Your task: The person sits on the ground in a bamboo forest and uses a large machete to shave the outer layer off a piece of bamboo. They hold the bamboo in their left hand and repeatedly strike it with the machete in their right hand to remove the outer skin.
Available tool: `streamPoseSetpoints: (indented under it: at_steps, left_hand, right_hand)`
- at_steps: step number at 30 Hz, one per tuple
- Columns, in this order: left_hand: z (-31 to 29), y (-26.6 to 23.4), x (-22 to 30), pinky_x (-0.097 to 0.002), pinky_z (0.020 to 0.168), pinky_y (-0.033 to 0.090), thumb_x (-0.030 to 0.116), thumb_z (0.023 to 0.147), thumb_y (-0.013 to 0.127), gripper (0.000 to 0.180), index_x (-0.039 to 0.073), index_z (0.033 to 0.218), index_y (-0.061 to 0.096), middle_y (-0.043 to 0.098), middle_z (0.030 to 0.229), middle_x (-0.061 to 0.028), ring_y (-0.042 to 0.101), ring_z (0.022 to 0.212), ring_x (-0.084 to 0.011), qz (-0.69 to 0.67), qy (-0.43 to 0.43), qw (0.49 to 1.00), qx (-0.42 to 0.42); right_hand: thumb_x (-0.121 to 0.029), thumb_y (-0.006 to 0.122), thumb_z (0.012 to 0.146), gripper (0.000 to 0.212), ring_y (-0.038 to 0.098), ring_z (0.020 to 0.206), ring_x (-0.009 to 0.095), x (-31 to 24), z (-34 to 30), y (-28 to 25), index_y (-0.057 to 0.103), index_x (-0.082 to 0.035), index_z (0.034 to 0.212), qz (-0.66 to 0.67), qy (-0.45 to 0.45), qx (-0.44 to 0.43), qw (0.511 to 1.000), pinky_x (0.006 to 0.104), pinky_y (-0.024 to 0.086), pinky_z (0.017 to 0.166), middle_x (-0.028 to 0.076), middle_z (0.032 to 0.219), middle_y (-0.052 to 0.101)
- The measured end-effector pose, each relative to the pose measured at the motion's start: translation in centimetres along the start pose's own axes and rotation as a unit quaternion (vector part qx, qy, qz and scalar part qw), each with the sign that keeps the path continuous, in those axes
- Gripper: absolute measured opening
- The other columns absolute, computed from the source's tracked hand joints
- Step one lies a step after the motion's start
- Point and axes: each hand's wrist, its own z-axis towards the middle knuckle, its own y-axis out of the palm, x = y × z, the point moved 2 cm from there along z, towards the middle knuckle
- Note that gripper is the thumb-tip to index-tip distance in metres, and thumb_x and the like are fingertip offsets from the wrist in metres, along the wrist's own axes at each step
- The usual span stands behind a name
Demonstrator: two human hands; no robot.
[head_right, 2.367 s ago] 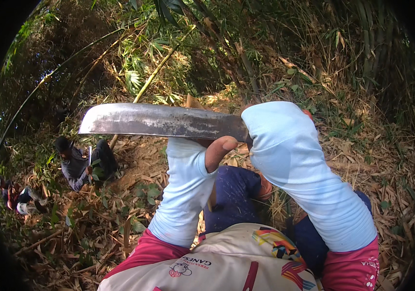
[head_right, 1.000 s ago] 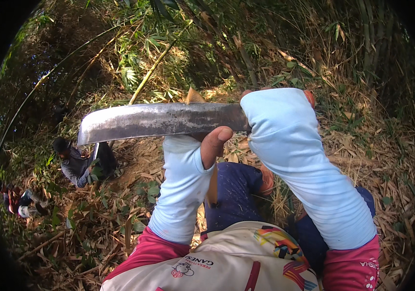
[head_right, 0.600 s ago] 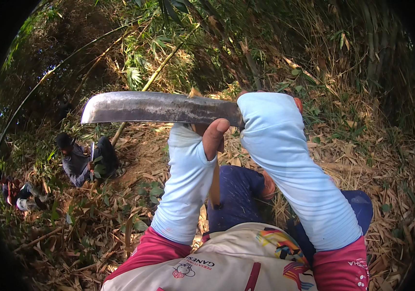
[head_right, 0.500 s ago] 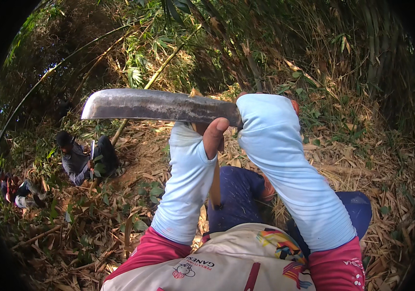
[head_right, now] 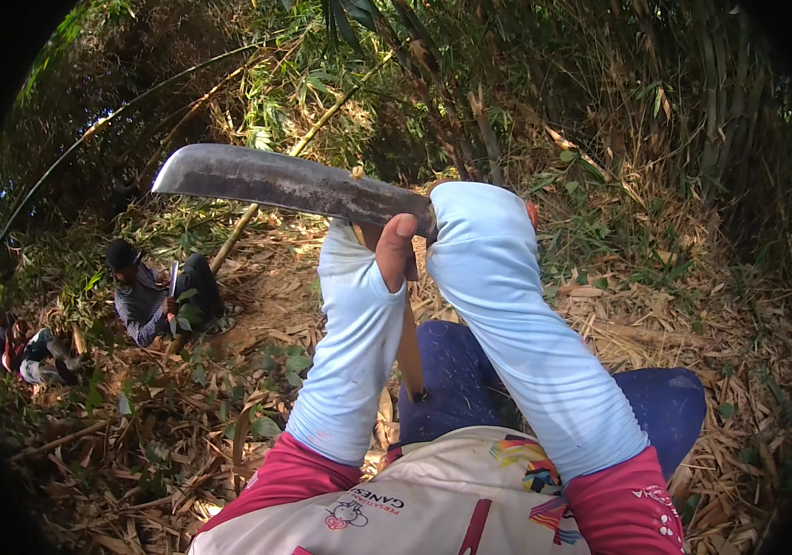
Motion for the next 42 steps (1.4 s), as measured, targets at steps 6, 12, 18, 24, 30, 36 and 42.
streamPoseSetpoints:
  at_steps: [6,12,18,24,30,36,42]
  left_hand:
    - [-0.4,-1.0,1.1,-0.0215,0.064,0.052,0.027,0.085,0.083,0.052,0.001,0.119,0.054,0.066,0.087,-0.0028,0.063,0.075,-0.0088,0.026,0.011,1.000,0.003]
    - [-0.9,-2.6,2.0,-0.0221,0.055,0.053,0.023,0.085,0.082,0.054,0.000,0.122,0.050,0.060,0.092,-0.0049,0.061,0.071,-0.0098,0.000,-0.039,0.999,-0.027]
    - [-0.8,-2.5,3.0,-0.0260,0.059,0.056,0.028,0.087,0.079,0.057,0.001,0.127,0.049,0.055,0.089,-0.0039,0.060,0.070,-0.0111,-0.017,-0.052,0.994,-0.095]
    - [-0.6,-2.2,2.8,-0.0276,0.061,0.056,0.024,0.087,0.078,0.053,0.002,0.127,0.049,0.055,0.088,-0.0038,0.062,0.070,-0.0126,-0.051,-0.074,0.987,-0.135]
    - [-0.7,-1.3,2.4,-0.0269,0.063,0.056,0.025,0.091,0.074,0.050,0.002,0.128,0.050,0.057,0.088,-0.0040,0.062,0.071,-0.0119,-0.076,-0.069,0.985,-0.139]
    - [-0.5,0.1,2.2,-0.0263,0.065,0.055,0.024,0.096,0.068,0.045,0.002,0.131,0.050,0.061,0.083,-0.0037,0.062,0.071,-0.0113,-0.101,-0.077,0.975,-0.180]
    - [-0.7,1.6,2.4,-0.0263,0.070,0.054,0.021,0.100,0.061,0.038,0.000,0.130,0.051,0.062,0.083,-0.0042,0.062,0.074,-0.0112,-0.078,-0.107,0.972,-0.194]
  right_hand:
    - [-0.016,0.072,0.083,0.025,0.067,0.073,0.025,-1.1,-1.5,0.9,0.063,-0.007,0.104,0.086,0.099,0.019,0.991,0.0351,0.050,0.067,0.013,0.082,0.069]
    - [-0.026,0.078,0.079,0.036,0.065,0.077,0.021,4.0,-0.7,1.1,0.063,-0.008,0.107,0.141,0.125,-0.033,0.982,0.0364,0.050,0.073,0.009,0.084,0.068]
    - [-0.013,0.080,0.073,0.052,0.056,0.080,0.015,9.7,-1.0,-2.4,0.054,-0.002,0.117,0.147,0.142,-0.094,0.974,0.0325,0.047,0.078,0.005,0.086,0.060]
    - [-0.009,0.072,0.078,0.046,0.058,0.074,0.015,15.8,-4.5,-2.4,0.050,-0.001,0.118,0.250,0.249,-0.155,0.923,0.0321,0.050,0.067,0.005,0.082,0.058]
    - [-0.009,0.071,0.080,0.042,0.055,0.064,0.014,14.7,-4.9,-2.3,0.048,-0.001,0.114,0.396,0.349,-0.146,0.836,0.0317,0.049,0.056,0.007,0.084,0.057]
    - [-0.005,0.066,0.083,0.046,0.059,0.071,0.015,10.7,-4.8,-5.6,0.048,0.000,0.125,0.448,0.186,-0.062,0.872,0.0307,0.051,0.063,0.006,0.086,0.057]
    - [-0.011,0.072,0.088,0.041,0.055,0.068,0.009,11.1,-5.5,-7.1,0.052,-0.003,0.123,0.352,0.135,-0.033,0.926,0.0256,0.048,0.063,0.001,0.080,0.055]
